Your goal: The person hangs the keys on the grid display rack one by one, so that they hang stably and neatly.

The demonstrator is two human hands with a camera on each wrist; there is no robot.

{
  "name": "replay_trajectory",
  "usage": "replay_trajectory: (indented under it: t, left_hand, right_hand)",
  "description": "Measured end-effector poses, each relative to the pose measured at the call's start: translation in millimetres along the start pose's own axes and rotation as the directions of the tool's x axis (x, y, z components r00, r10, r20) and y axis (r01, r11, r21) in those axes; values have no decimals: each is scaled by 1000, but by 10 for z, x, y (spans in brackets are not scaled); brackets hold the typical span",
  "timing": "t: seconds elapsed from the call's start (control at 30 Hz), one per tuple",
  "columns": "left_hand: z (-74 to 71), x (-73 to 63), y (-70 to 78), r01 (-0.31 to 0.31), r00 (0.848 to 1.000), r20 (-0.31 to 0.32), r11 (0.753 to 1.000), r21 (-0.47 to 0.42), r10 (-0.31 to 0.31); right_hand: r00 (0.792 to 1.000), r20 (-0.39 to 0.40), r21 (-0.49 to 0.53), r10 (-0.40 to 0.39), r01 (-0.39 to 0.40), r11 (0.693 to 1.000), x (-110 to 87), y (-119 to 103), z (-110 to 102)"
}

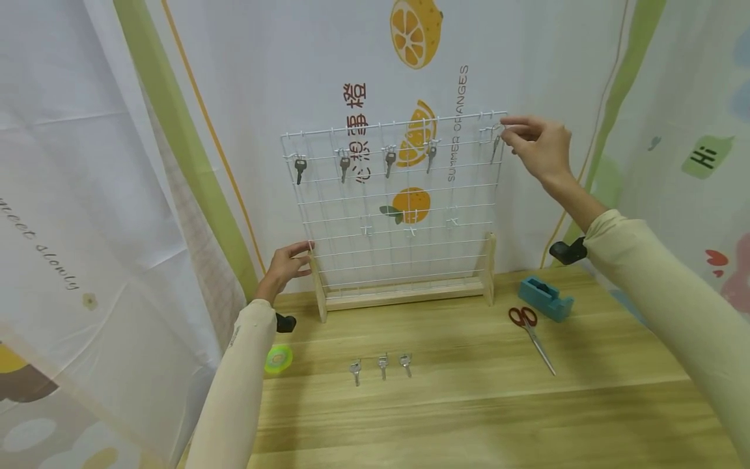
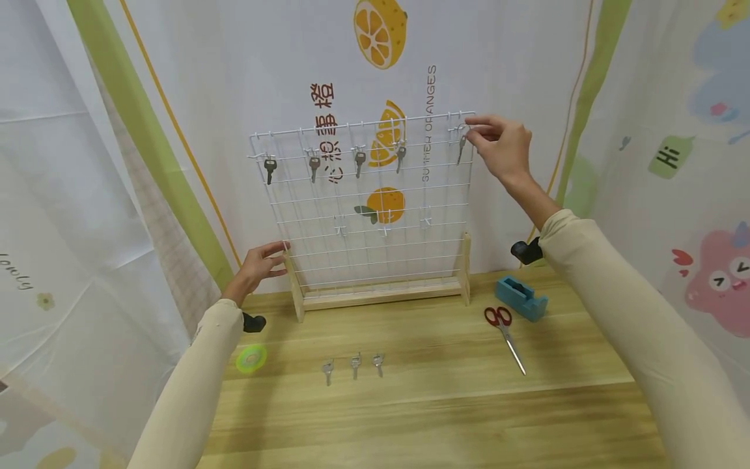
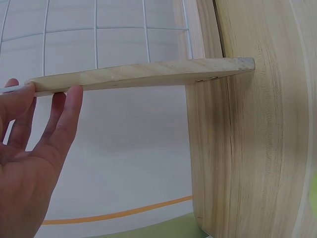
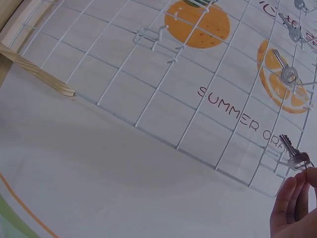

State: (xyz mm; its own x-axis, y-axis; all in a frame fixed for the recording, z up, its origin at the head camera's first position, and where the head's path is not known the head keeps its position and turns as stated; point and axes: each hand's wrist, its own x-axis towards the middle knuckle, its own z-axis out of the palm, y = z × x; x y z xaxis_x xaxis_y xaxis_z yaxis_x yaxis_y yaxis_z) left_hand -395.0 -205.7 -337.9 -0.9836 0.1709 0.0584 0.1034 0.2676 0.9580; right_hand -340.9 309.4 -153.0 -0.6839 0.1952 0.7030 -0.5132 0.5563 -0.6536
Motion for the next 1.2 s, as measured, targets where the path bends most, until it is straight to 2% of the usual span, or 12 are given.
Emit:
replay_trajectory:
  t: [0.13, 0.27, 0.37, 0.53, 0.63, 0.87, 1.2]
  left_hand:
    - [11, -73, 95, 15, 1000, 12, 1000, -15, -15]
    - [5, -56, 92, 17, 1000, 0, 1000, -4, -17]
    - [-3, 15, 4, 4, 1000, -16, 1000, 8, -3]
    - [12, 19, 6, -2, 1000, -13, 1000, 8, 2]
    - [15, 6, 6, 6, 1000, -9, 1000, 7, -6]
    - [15, -27, 22, 18, 1000, -12, 1000, -3, -18]
    - [19, 13, 6, 21, 1000, -11, 1000, 3, -21]
  right_hand:
    - [999, 6, 28, 36, -36, 999, 58, 24, -11]
    - [997, 29, 38, 76, -77, 996, 88, 41, 0]
    - [993, 57, 35, 105, -107, 994, 92, 46, 29]
    - [988, 83, -3, 133, -133, 991, 93, 50, 92]
    - [985, 102, -51, 141, -136, 989, 102, 53, 126]
    - [965, 209, -151, 156, -126, 980, 115, 83, 144]
    - [959, 236, -204, 157, -109, 973, -17, 149, 89]
